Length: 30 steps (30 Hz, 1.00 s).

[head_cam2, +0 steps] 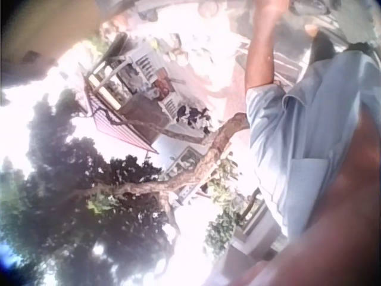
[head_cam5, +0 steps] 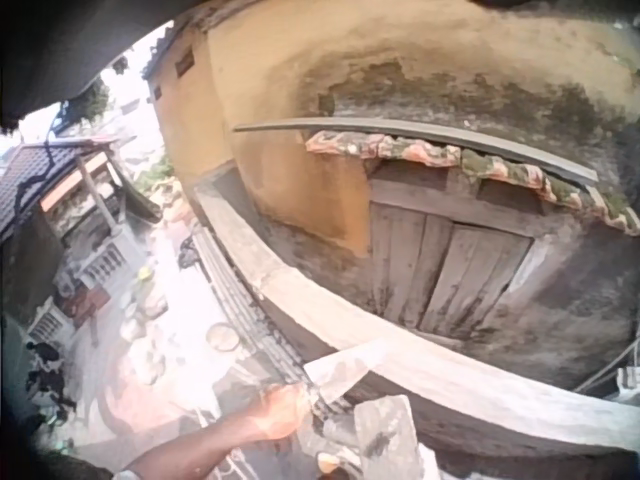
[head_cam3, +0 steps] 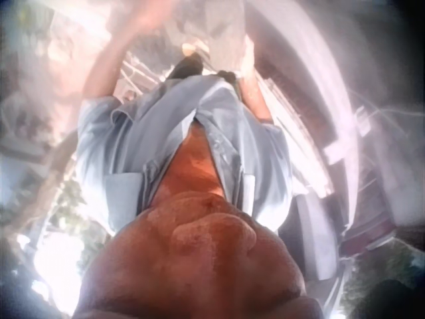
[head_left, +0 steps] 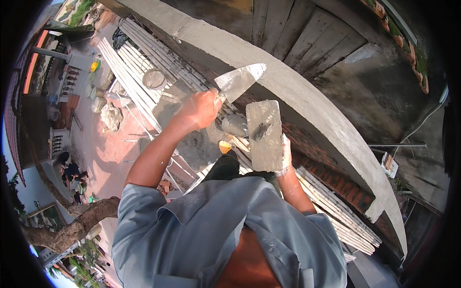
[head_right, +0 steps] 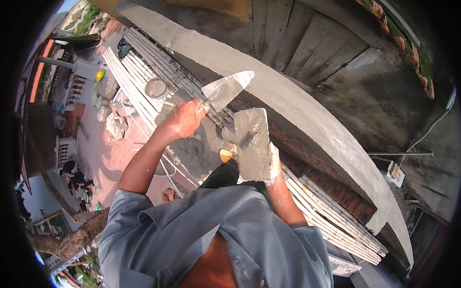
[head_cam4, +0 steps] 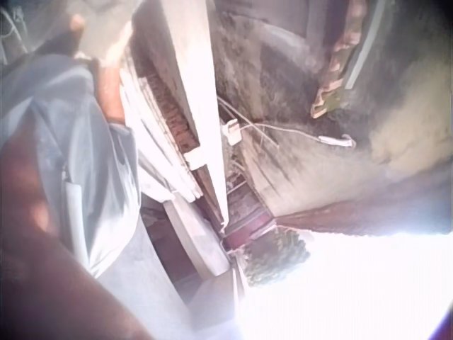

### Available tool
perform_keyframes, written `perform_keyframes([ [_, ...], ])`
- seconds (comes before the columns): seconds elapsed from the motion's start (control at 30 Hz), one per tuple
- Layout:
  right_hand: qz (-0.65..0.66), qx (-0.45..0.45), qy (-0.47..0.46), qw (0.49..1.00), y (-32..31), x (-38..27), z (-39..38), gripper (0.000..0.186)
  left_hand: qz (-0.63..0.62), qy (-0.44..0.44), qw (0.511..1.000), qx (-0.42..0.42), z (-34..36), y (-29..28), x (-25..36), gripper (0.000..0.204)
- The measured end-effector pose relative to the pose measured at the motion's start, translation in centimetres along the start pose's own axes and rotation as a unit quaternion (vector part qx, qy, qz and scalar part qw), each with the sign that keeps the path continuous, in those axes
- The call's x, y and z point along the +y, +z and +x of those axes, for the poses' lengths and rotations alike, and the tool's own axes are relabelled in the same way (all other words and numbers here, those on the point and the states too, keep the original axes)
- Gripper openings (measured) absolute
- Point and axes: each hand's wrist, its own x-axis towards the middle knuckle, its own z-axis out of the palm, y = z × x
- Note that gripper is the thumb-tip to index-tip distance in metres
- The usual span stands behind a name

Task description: The person applies wet cement to a curved brick wall using a trowel and a bucket, then smooths the surface with a rectangular float. The person repeatedly scoops cement, applies it to the wall, and levels it while standing on a bamboo scaffold.

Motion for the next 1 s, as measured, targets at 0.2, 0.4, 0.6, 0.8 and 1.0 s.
perform_keyframes([
  [0.2,0.017,0.02,0.0,1.0,1.2,0.0,-0.2,0.04,-0.026,0.04,0.996,0.077,1.6,-1.3,-6.5,0.054],
  [0.4,0.005,0.015,-0.009,1.0,1.7,0.0,0.2,0.04,-0.166,-0.058,0.984,0.006,4.2,-4.5,-12.0,0.049],
  [0.6,0.031,0.039,-0.03,0.998,3.2,-0.3,-0.9,0.039,-0.355,-0.174,0.918,0.038,5.9,-7.0,-15.6,0.041],
  [0.8,0.057,0.105,-0.115,0.986,1.3,-3.8,-4.9,0.043,-0.406,-0.139,0.902,-0.052,4.8,-4.4,-11.3,0.044],
  [1.0,0.071,0.138,-0.221,0.963,-2.5,-7.5,-9.9,0.046,-0.326,-0.05,0.931,-0.154,2.9,-1.0,-2.8,0.043],
])
